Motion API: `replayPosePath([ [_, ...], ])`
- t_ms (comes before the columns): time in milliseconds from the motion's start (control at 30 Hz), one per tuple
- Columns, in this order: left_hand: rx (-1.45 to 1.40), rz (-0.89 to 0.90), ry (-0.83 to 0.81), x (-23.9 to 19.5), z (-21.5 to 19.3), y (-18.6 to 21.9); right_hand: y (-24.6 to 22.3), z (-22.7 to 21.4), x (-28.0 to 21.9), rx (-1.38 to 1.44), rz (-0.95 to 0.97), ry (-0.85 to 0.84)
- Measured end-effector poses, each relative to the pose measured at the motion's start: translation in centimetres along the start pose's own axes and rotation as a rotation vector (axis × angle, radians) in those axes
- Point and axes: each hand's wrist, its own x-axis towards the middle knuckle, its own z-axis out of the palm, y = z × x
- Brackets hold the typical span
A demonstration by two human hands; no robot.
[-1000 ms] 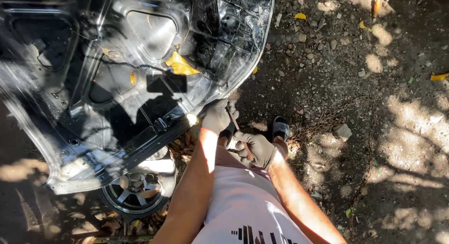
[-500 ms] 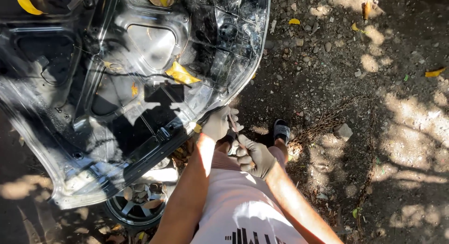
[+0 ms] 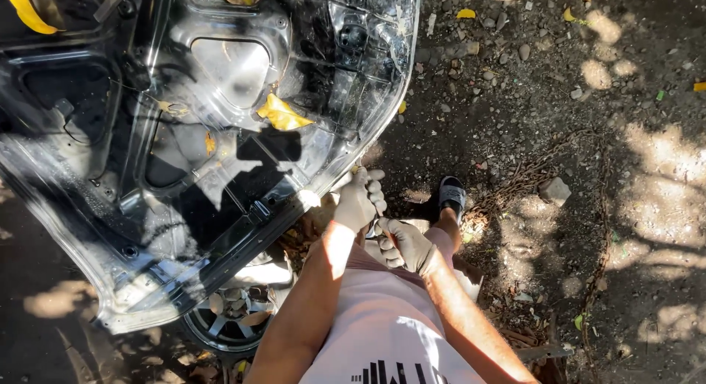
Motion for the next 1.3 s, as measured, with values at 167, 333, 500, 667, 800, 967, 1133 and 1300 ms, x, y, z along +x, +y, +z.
replayPosePath([
  [167,0.026,-0.015,-0.03,0.4,0.0,-0.6,-0.9,3.9,-1.0,-0.14,-0.008,0.221],
  [333,0.012,0.025,-0.102,1.0,-0.5,-1.3,-1.7,3.0,-0.6,-0.51,-0.004,0.583],
  [500,0.058,0.057,-0.156,3.1,-2.1,-1.9,-1.7,-8.5,3.5,-2.158,-1.094,0.195],
  [667,0.114,0.232,-0.262,6.0,-4.1,-3.7,-2.3,-5.8,2.8,-1.747,-0.446,0.527],
  [800,0.126,0.225,-0.259,6.9,-4.2,-4.4,-3.5,2.2,-1.0,-1.546,-0.446,0.85],
  [967,0.179,0.204,-0.237,5.6,-3.0,-3.8,-5.2,-0.3,-0.7,-1.507,-0.321,0.852],
  [1133,0.282,0.211,-0.148,4.6,-2.1,-3.3,-6.2,-7.8,2.1,-1.572,-0.226,0.762],
  [1300,0.375,0.342,-0.085,11.1,-6.3,-6.0,-6.8,-12.1,3.8,-2.202,-0.681,0.172],
])
